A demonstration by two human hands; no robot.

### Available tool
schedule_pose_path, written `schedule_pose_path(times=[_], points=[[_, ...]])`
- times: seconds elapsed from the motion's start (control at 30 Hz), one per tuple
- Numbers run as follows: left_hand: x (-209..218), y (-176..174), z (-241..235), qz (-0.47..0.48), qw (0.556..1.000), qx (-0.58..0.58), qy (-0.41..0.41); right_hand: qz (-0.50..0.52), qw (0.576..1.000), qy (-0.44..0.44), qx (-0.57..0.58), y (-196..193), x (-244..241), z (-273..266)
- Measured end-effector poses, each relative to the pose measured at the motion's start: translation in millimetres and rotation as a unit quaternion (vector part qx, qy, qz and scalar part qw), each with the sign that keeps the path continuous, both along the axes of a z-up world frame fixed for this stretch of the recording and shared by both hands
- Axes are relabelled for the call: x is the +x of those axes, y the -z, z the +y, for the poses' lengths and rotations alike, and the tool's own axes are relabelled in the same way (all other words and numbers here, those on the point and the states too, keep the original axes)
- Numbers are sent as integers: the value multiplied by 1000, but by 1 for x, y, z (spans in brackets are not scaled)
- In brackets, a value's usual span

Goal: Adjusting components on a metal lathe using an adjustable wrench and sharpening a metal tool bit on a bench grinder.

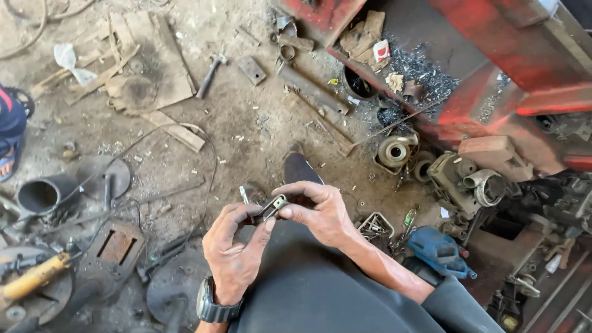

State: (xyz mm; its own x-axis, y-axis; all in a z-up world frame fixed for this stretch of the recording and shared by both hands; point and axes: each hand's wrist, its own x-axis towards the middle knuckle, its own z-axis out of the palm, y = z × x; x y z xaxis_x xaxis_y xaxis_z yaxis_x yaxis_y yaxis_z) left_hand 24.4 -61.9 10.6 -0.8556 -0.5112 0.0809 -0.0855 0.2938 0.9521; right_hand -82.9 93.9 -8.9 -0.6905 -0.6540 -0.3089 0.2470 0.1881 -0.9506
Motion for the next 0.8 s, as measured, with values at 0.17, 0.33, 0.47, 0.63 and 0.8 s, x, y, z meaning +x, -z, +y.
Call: schedule_pose_path(times=[0.17,0.33,0.47,0.63,0.8], points=[[-53,0,-16,-44,996,60,-56,-158,968,172,-87,23,-34,-36],[-136,30,-39,-79,994,31,-63,-300,903,252,-178,47,-107,-88],[-210,59,-72,-125,989,-84,-7,-392,853,289,-186,75,-185,-132],[-306,53,-134,-158,985,-69,3,-402,858,279,-155,79,-289,-172],[-414,40,-182,-283,954,69,-67,-377,871,256,-184,68,-377,-199]])
